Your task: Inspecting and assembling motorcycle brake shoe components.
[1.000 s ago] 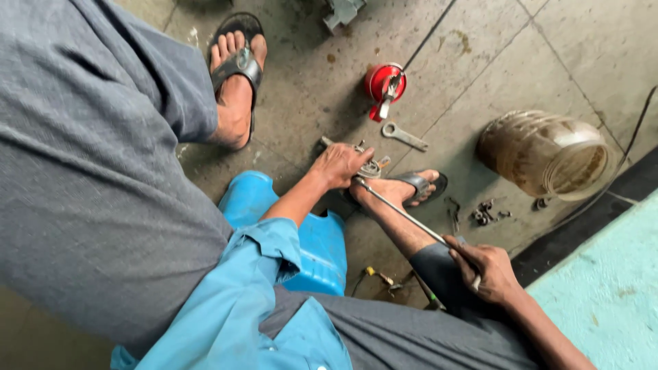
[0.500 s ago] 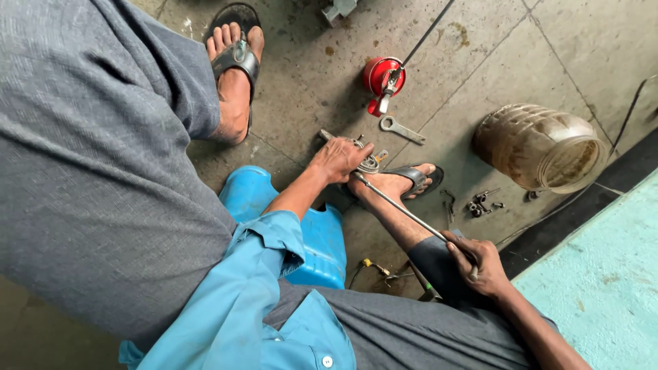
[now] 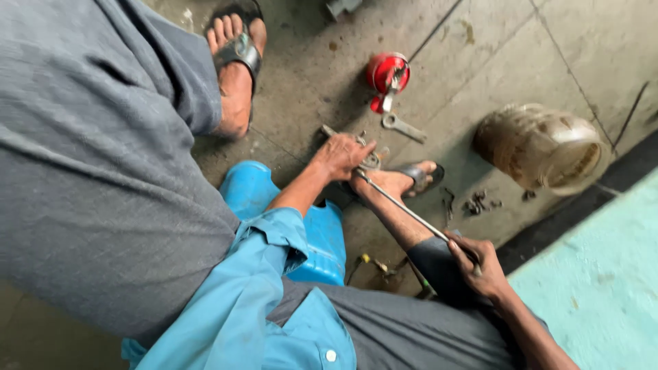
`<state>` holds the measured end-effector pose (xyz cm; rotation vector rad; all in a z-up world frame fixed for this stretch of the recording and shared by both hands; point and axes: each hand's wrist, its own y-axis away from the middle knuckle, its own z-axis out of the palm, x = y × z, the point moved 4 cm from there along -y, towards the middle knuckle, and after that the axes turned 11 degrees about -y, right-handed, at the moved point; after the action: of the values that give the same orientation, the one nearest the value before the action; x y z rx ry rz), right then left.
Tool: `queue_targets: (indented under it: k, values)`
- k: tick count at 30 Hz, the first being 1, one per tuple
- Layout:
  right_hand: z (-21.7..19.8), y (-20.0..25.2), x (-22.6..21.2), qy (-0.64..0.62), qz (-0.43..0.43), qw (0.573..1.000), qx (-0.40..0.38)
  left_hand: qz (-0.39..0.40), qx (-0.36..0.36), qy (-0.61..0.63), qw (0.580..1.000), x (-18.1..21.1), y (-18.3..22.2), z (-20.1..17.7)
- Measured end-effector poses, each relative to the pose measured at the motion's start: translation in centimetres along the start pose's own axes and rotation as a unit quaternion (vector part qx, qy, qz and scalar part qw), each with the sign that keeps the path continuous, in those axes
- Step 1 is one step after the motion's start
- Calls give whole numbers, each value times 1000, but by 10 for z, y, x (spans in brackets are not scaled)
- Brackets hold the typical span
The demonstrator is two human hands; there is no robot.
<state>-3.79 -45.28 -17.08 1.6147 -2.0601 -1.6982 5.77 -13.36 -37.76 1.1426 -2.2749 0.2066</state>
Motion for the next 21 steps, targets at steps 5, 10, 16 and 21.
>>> queue_targets:
  k: [5, 10, 16, 21]
  values:
    - [-2, -7, -1, -32, 63, 997, -10, 4, 6, -7, 1000, 2, -1, -3]
    - [-3, -11, 6, -80, 70, 994, -12, -4, -6, -21, 1000, 5, -1, -6]
    - [-2, -6, -1, -80, 126, 989, -3, 5, -10, -23, 1000, 6, -2, -1]
    - [-2, -8, -6, -108, 127, 986, -5, 0, -4, -10, 1000, 4, -3, 0]
